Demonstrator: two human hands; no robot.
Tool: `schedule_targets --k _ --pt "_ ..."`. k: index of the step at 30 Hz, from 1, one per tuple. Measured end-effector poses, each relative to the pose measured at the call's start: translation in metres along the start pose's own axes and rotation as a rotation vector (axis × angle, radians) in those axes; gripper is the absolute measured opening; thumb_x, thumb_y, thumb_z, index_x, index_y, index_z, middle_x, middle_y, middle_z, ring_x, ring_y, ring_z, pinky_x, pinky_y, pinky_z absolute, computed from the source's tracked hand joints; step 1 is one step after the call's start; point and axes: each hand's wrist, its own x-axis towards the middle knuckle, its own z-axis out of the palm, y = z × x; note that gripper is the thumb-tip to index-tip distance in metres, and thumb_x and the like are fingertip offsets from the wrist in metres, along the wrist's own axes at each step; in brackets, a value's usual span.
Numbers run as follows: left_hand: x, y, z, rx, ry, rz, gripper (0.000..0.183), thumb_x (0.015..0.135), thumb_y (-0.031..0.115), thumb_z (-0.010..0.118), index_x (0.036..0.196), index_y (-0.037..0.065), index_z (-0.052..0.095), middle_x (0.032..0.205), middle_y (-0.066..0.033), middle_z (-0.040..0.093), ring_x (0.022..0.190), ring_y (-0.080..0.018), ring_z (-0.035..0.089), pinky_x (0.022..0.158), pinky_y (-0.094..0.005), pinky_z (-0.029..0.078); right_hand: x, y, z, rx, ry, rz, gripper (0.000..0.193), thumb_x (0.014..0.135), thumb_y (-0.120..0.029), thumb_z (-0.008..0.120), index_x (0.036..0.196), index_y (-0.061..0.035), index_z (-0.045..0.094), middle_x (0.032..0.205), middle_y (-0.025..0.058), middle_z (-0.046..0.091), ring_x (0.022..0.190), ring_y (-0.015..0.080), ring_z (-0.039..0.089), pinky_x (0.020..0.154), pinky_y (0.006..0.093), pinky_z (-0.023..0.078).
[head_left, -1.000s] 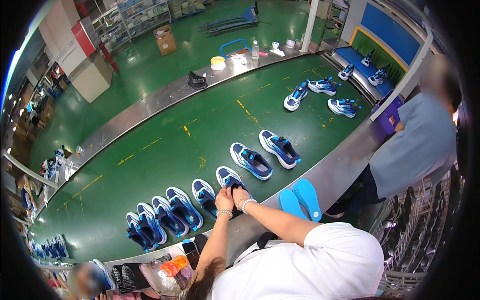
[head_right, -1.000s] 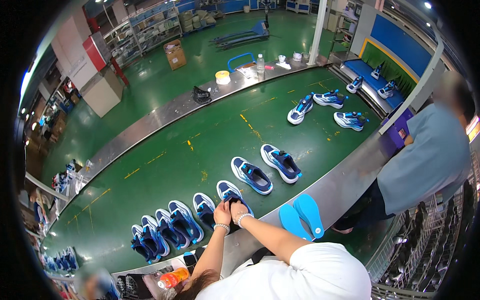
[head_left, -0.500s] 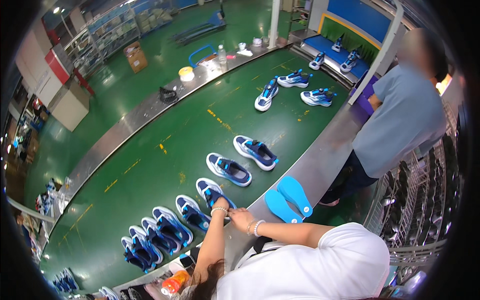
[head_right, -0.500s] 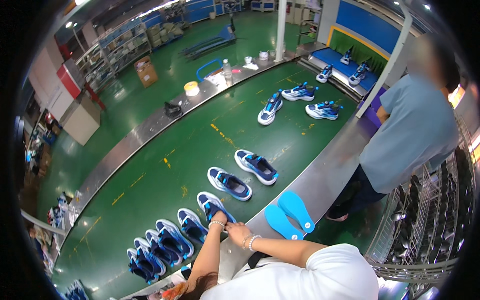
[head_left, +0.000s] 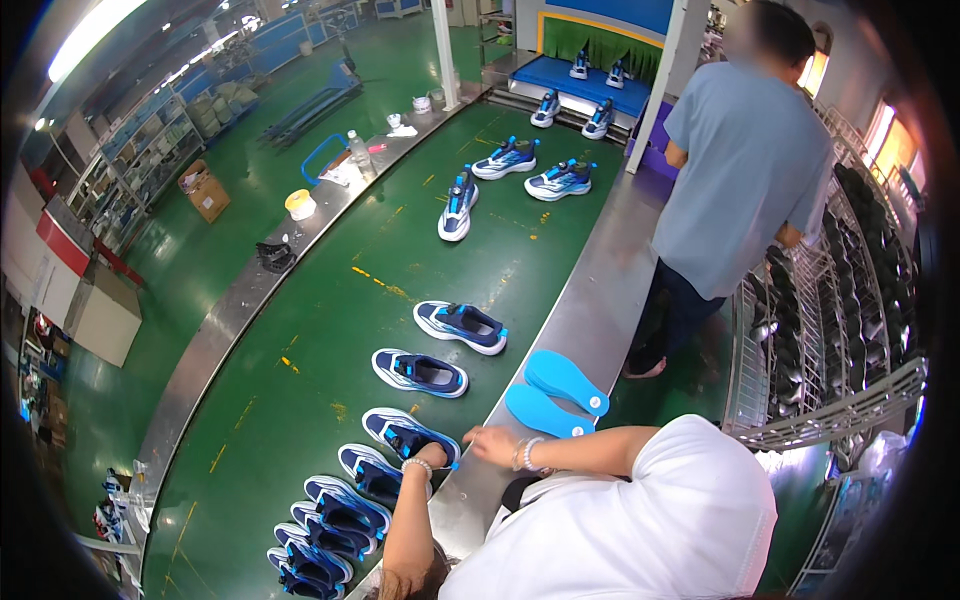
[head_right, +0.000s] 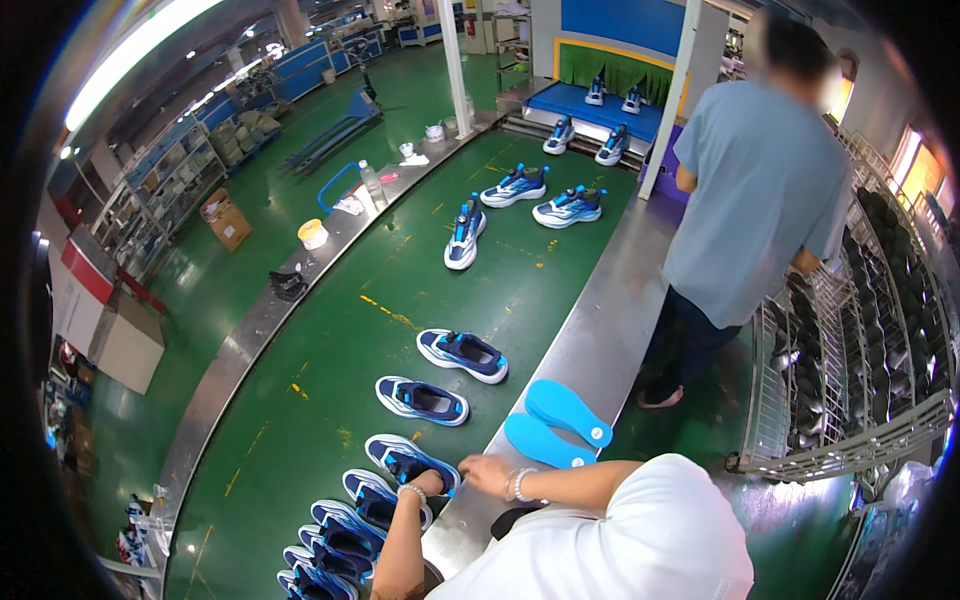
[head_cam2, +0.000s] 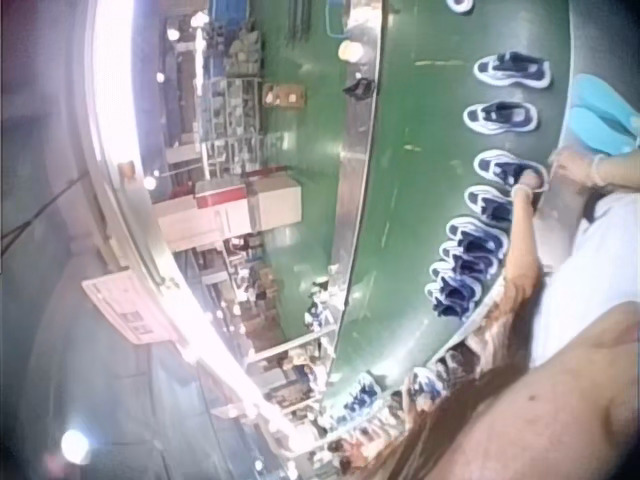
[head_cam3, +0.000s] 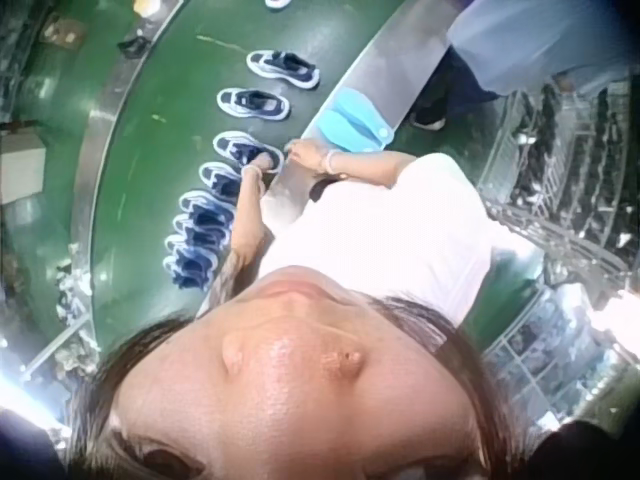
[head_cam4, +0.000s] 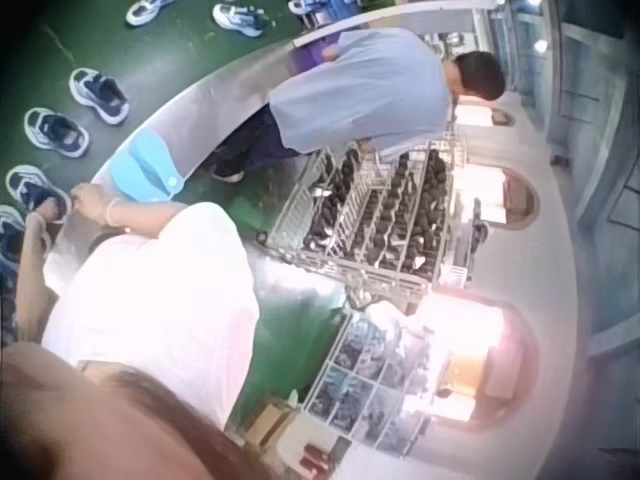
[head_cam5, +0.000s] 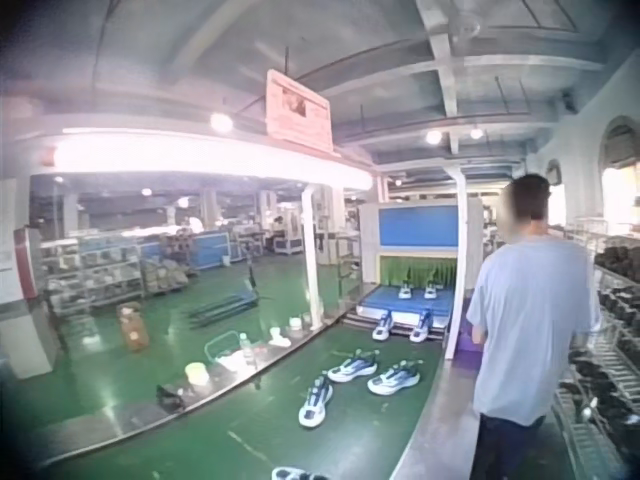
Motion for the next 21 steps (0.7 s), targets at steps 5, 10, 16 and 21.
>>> schedule_targets --k 5,10,16,21 --pt "0.071 -0.122 0.060 0.035 -0.080 0.105 0.021 0.066 0.011 0.053 0.081 0.002 0.065 0.089 -0.0173 0.061 0.080 -0.0302 0.059 0.070 -0.0351 0.046 -0.037 0.044 -0.046 -0.374 0.022 0.295 0.062 0.070 -0.025 0.063 0.124 -0.0120 0.038 0.122 0.0151 0.042 0.106 0.0333 0.045 0.085 0.0430 0.041" --pt "0.091 -0.130 0.054 0.296 -0.103 0.277 0.016 0.063 0.013 0.054 0.072 0.005 0.065 0.079 -0.0144 0.062 0.068 -0.0292 0.058 0.061 -0.0356 0.047 -0.067 0.070 -0.062 -0.552 -0.103 0.405 0.077 0.067 -0.032 0.067 0.131 -0.0126 0.028 0.118 0.0193 0.043 0.104 0.0337 0.047 0.085 0.0430 0.041" --pt "0.048 -0.162 0.070 0.518 0.003 0.108 0.020 0.069 0.013 0.050 0.079 0.005 0.066 0.084 -0.0143 0.063 0.072 -0.0283 0.060 0.063 -0.0350 0.048 -0.073 0.080 -0.064 -0.556 -0.204 0.377 0.084 0.067 -0.036 0.066 0.135 -0.0142 0.022 0.111 0.0182 0.048 0.101 0.0323 0.049 0.083 0.0405 0.042" --pt "-0.060 -0.077 -0.002 0.285 0.148 -0.385 0.028 0.076 0.017 0.047 0.092 0.000 0.063 0.098 -0.0204 0.060 0.091 -0.0310 0.059 0.077 -0.0367 0.048 -0.086 0.096 -0.067 -0.655 -0.166 0.333 0.080 0.070 -0.039 0.064 0.135 -0.0153 0.024 0.100 0.0141 0.055 0.095 0.0287 0.051 0.075 0.0409 0.043"
